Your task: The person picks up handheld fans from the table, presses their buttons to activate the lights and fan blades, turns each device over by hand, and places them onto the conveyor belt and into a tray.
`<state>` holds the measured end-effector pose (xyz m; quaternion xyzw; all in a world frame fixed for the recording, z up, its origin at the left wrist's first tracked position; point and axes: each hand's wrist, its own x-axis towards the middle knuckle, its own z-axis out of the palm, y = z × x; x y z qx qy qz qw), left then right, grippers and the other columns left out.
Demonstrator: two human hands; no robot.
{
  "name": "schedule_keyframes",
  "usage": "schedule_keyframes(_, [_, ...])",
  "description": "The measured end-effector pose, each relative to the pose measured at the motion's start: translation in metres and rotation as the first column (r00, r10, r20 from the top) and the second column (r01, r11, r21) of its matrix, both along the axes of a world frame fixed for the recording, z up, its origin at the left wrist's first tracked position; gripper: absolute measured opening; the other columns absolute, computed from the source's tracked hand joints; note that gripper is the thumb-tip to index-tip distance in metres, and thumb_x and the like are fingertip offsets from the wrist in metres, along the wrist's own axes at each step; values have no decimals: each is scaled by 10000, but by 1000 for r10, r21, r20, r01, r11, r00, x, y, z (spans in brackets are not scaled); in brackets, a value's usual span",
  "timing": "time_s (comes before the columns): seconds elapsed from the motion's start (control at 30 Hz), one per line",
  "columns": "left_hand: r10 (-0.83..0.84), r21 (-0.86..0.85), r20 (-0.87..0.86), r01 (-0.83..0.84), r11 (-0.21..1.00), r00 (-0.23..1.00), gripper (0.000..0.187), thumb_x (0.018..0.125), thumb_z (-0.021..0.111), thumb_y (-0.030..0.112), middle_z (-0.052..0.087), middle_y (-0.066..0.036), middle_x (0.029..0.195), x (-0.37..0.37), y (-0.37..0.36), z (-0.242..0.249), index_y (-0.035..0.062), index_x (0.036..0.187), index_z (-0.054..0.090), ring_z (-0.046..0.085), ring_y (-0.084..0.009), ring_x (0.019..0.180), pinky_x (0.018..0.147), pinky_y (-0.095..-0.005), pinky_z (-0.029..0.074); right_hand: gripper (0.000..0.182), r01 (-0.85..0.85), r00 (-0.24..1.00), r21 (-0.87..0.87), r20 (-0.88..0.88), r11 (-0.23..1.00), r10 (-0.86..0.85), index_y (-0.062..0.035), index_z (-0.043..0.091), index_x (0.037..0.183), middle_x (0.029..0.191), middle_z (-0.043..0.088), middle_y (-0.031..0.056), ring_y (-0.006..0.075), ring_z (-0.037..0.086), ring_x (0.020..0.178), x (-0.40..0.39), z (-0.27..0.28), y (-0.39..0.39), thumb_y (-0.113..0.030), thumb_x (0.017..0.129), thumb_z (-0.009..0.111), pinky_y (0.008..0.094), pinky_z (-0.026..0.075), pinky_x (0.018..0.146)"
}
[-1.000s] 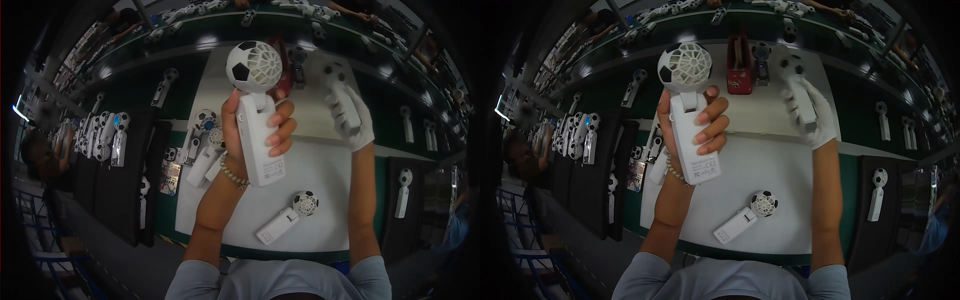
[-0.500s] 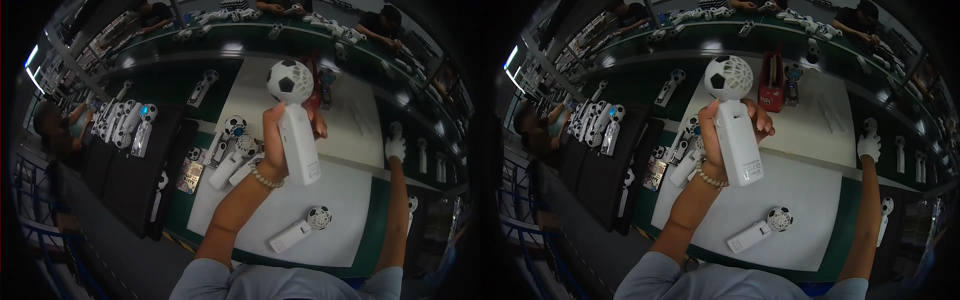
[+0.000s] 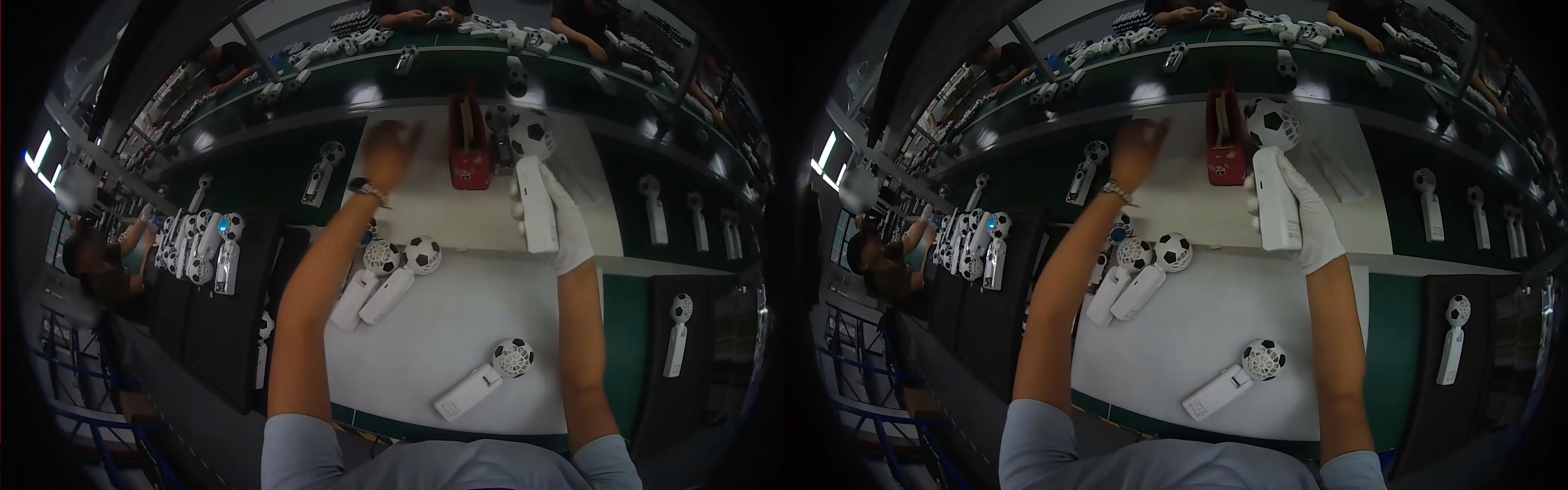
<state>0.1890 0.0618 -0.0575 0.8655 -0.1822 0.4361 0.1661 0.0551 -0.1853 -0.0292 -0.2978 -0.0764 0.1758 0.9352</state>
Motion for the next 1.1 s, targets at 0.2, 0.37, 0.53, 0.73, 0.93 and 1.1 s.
schedule_keyframes(0.2, [434,425,-605,-191,885,667,294,853,432,308,599,-181,851,62,241,-74,69,943,576,589,-333,774,669,-403,465,397,196,981,-78,3,978,-196,10,391,1168,1019,540,169,249,590,884,-8,17,-27,-206,854,502,335,550,661])
schedule_keyframes(0.37, [134,61,-952,-260,964,274,389,801,529,411,599,-172,740,27,191,-48,26,791,588,598,-286,679,591,-368,443,406,240,970,-201,76,950,-229,16,379,1185,1048,527,161,267,572,926,-16,24,-13,-159,843,512,341,539,699])
schedule_keyframes(0.53, [271,275,-822,-68,959,500,375,782,571,390,578,-136,612,61,194,-86,26,694,588,571,-250,534,507,-338,421,440,187,978,-326,-30,927,-208,3,422,1135,846,550,96,215,603,691,-17,22,-6,-294,835,544,322,540,682])
schedule_keyframes(0.73, [279,141,-315,-246,959,907,303,798,573,341,559,-123,573,34,147,-67,39,823,583,583,-206,543,474,-319,432,423,-413,903,549,145,727,403,53,438,1031,712,483,67,184,535,567,2,-12,-14,-317,834,496,470,496,764])
schedule_keyframes(0.93, [-452,-775,-457,-93,626,766,331,850,520,306,592,-100,711,-98,-7,57,-19,915,527,591,-145,614,471,-259,480,399,-256,943,665,12,701,333,52,435,1032,738,473,82,181,512,626,-9,3,3,-282,814,432,558,413,838])
schedule_keyframes(1.1, [-803,-957,-210,52,286,558,325,869,488,279,586,-146,898,-163,-70,71,-21,993,487,614,-185,709,545,-281,544,306,-70,960,480,-205,875,190,-3,457,1033,894,552,125,213,579,675,-5,-8,10,-225,824,424,433,518,664])
